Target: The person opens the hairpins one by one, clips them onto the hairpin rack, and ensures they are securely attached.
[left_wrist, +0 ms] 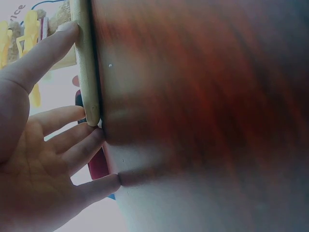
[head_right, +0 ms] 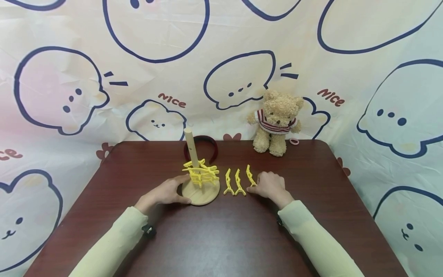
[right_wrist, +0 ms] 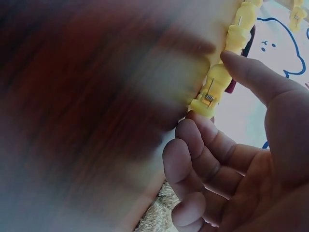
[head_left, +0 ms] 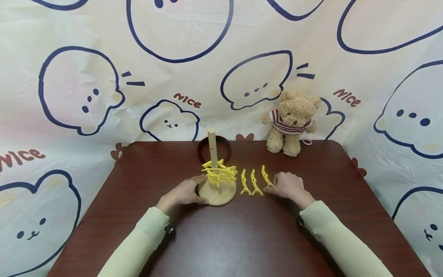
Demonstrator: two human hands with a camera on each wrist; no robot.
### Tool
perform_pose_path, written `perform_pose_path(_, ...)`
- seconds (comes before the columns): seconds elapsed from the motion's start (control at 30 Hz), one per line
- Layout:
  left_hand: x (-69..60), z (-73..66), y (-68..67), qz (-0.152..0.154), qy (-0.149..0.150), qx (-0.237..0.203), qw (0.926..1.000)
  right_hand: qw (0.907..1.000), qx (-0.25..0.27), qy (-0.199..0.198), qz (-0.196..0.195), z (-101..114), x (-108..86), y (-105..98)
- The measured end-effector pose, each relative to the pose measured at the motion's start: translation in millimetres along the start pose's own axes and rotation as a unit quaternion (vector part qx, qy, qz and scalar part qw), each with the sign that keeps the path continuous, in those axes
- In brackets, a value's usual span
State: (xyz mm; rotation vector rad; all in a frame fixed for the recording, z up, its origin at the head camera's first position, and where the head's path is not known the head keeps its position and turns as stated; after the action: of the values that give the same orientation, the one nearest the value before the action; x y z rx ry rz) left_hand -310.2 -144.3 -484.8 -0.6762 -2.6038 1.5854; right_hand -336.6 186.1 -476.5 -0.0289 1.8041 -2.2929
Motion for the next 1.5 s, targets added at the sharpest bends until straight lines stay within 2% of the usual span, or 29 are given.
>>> perform_pose_path(0.23,0.0,-0.2,-0.7,-0.004,0.007,0.005,0.9999,1.0000,0.002,0.002,0.003,-3.4,0.8,-0.6)
perform_pose_path(0.47,-0.1,0.2,0.1,-0.002,0.004,0.002,1.0000,0.9994,0.035,0.002,-0.005,-8.2,0.9,-6.4)
perform_pose_path(0.7,0.6,-0.3,-0.5,-0.006,0.009,0.004,0.9999,0.9978,0.057,0.001,-0.034,-16.3,2.6,-17.2)
perform_pose_path(0.9,1.0,0.1,-0.2,-0.005,0.008,0.004,1.0000,0.9948,0.062,-0.015,-0.078,-16.1,1.9,-32.1)
perform_pose_path(1.23,0.6,0.6,-0.6,-0.002,0.003,0.007,1.0000,0.9811,0.074,-0.077,-0.162,1.3,-4.9,-57.6)
perform_pose_path(1.5,0.9,1.9,0.1,-0.002,-0.003,-0.001,1.0000,0.9735,0.094,-0.108,-0.178,23.7,-11.8,-75.4)
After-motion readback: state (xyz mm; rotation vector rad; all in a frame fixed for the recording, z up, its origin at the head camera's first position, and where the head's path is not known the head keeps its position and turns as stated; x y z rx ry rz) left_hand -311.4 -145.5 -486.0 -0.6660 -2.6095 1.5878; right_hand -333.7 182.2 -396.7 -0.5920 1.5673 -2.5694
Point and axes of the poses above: each hand's wrist, its own x-axis towards the middle knuckle, its own y-axis out of the palm, z = x × y, the point moved 9 cm from there along x, towards the middle knuckle, and after that the axes turned 3 degrees about -y, right-handed, at the moved point
